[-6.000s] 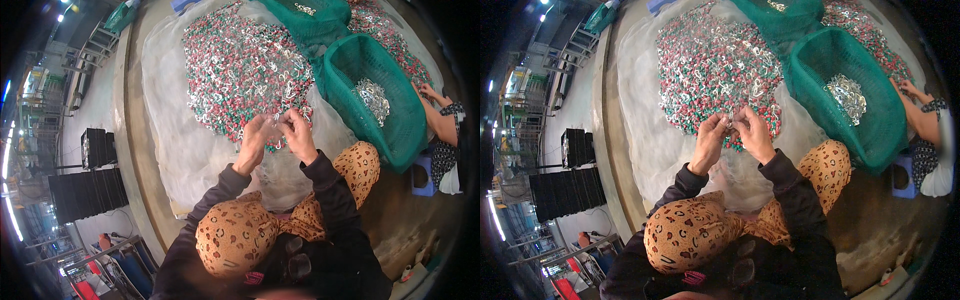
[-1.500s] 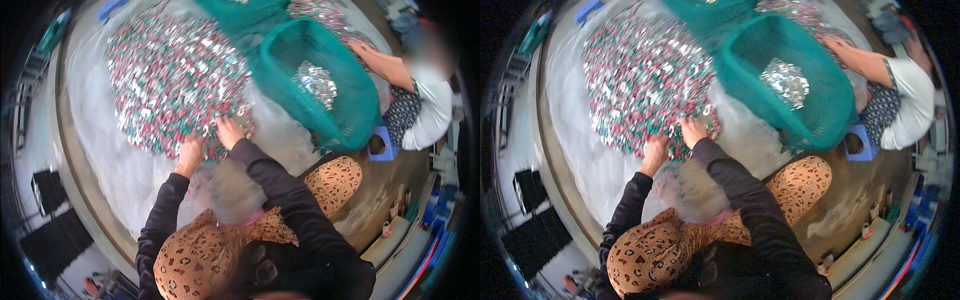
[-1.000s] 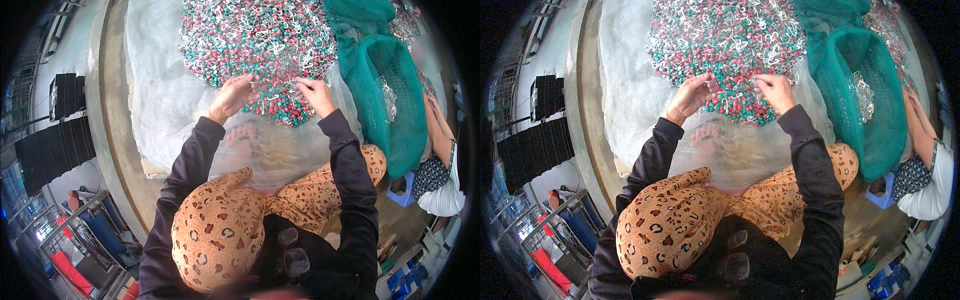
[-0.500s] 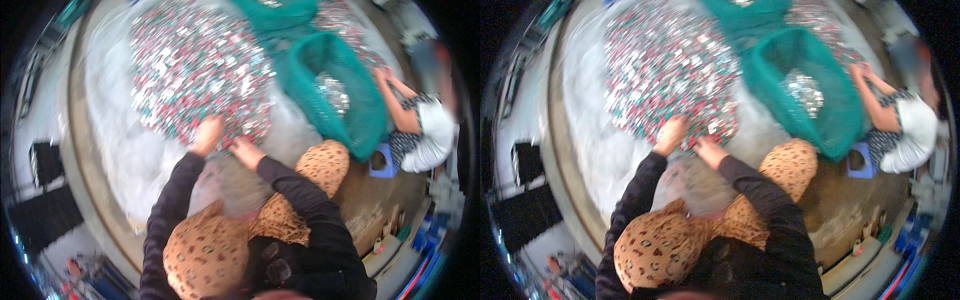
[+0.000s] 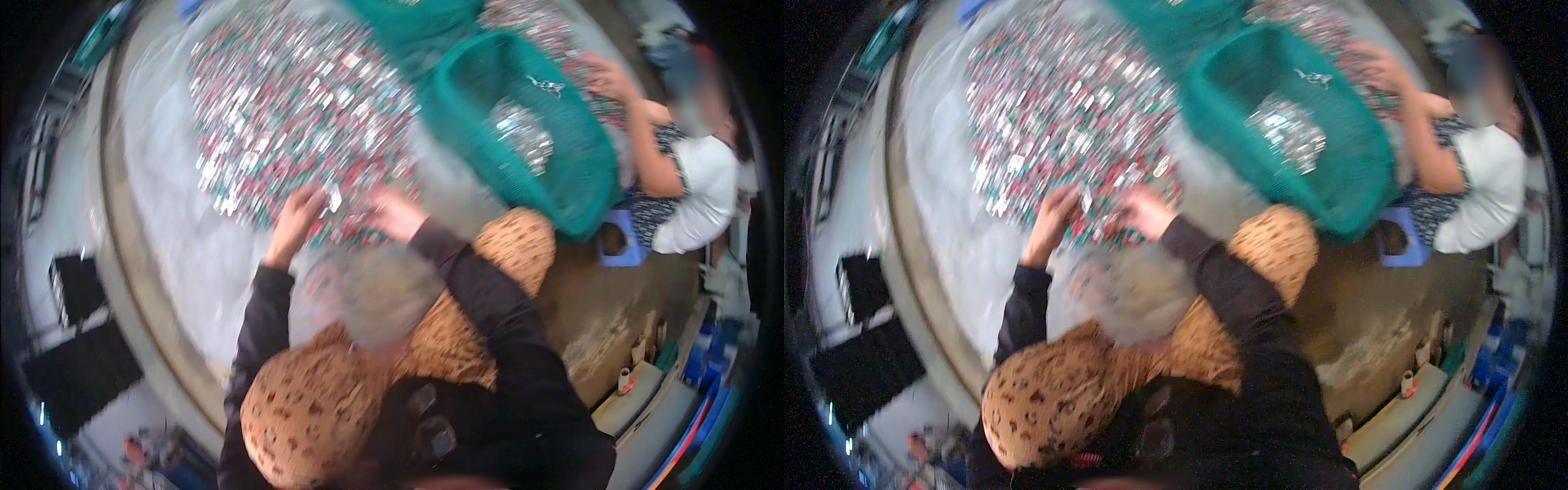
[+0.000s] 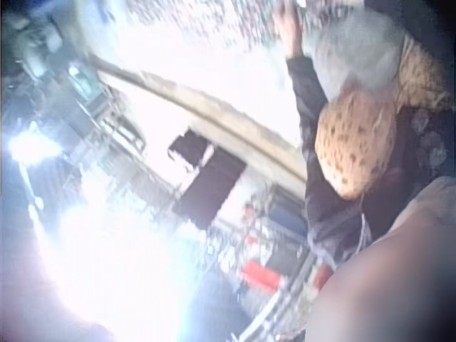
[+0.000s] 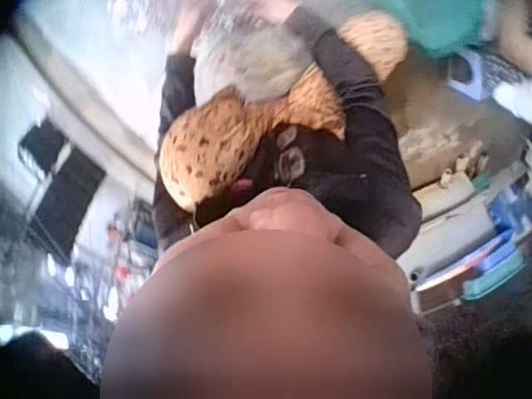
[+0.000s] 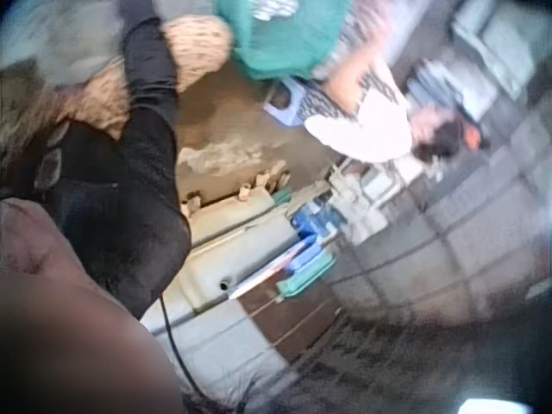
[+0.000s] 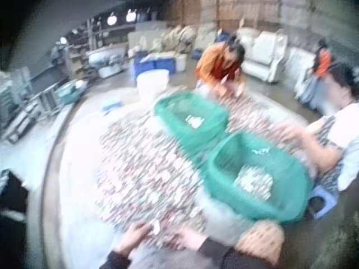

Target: The person sits on the floor and sorts small plastic clips from a large pile, separating them by hand and placing them into green baskets. Other workers are visible nearby performing similar sorting tasks.

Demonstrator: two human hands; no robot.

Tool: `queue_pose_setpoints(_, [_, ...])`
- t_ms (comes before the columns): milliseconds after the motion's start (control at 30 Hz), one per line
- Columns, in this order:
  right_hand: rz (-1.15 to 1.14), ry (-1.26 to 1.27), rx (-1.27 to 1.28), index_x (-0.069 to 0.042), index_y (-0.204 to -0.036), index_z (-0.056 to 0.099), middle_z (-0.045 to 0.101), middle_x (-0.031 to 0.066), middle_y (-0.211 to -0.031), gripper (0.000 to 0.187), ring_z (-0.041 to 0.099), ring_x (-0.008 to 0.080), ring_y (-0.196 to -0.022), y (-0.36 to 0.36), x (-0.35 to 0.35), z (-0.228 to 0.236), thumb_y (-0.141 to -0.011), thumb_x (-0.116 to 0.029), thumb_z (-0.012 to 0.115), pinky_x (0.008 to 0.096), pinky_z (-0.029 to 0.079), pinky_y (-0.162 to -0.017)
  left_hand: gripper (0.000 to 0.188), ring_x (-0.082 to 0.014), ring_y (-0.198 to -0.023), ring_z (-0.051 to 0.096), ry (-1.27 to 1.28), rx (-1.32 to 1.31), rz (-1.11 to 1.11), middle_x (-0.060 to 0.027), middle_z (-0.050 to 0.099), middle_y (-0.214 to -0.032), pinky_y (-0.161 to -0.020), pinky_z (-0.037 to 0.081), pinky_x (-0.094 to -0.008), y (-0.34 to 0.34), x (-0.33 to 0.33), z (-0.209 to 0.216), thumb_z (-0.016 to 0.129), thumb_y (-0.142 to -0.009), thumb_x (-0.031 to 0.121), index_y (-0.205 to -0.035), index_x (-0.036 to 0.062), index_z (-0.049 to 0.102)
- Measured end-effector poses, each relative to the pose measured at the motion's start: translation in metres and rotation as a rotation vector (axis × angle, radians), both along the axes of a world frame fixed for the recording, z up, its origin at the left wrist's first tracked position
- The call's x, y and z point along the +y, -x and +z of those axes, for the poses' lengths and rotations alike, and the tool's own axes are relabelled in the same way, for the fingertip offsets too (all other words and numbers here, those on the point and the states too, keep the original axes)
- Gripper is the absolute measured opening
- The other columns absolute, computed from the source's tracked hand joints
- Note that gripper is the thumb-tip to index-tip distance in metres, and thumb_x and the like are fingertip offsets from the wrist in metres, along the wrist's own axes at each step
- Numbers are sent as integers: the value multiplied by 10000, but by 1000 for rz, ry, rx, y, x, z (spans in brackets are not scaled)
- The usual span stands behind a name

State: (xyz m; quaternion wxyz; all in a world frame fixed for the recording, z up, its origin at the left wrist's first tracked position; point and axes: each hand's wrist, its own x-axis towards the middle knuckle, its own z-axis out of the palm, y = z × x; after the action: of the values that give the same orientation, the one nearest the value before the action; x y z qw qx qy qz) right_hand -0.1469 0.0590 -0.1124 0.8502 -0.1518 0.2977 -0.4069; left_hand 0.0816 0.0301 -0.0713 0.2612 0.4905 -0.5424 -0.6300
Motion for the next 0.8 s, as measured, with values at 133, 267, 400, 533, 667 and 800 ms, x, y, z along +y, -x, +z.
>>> queue_pose_setpoints(133, [-77, -15, 31, -27, -1006, 545, 600, 70, -988, 114, 610, 237, -912, 5, -4, 9, -925, -103, 518, 444, 523, -843, 180, -170, -932, 588, -236, 660, 109, -38, 575, -979, -830, 508, -360, 1, 6, -5, 494, -965, 174, -1076, 37, 528])
queue_pose_setpoints(267, [-54, -58, 220, -5, -1010, 537, 599, 99, -1008, 121, 615, 250, -933, 6, -7, 24, -914, -31, 470, 420, 533, -836, 204, -160, -909, 579, -221, 677, 115, -48, 570, -981, -809, 514, -360, 4, 12, -9, 519, -953, 156, -1126, 46, 527])
queue_pose_setpoints(400, [-94, -69, 77, -6, -1038, 548, 596, 111, -989, 182, 588, 213, -843, 14, -14, 23, -886, -66, 468, 317, 496, -663, 260, -188, -889, 543, -384, 996, 149, -60, 534, -945, -817, 507, -358, 3, 16, -8, 547, -929, 160, -1131, 1, 512])
queue_pose_setpoints(533, [-147, -197, -301, -9, -1005, 553, 560, 114, -908, 241, 467, 187, -692, 17, -18, -1, -905, -221, 494, 265, 353, -498, 338, -200, -754, 459, -439, 1178, 195, -62, 489, -876, -673, 428, -308, 3, 21, -15, 472, -949, 313, -947, -12, 565])
queue_pose_setpoints(667, [-179, -429, -337, 16, -996, 507, 534, 147, -963, 239, 506, 228, -780, 6, -15, -27, -930, -214, 490, 288, 404, -521, 397, -176, -729, 451, -401, 1056, 187, -45, 432, -789, -474, 347, -229, -6, 22, -21, 446, -961, 361, -706, 57, 461])
queue_pose_setpoints(800, [-358, -567, -608, 69, -1030, 451, 493, 210, -1033, 176, 537, 305, -906, 3, -11, -30, -930, -76, 464, 373, 507, -686, 121, -140, -597, 498, -405, 952, 139, 13, 476, -743, -440, 347, -241, -13, 21, -26, 615, -877, 199, -849, 97, 555])
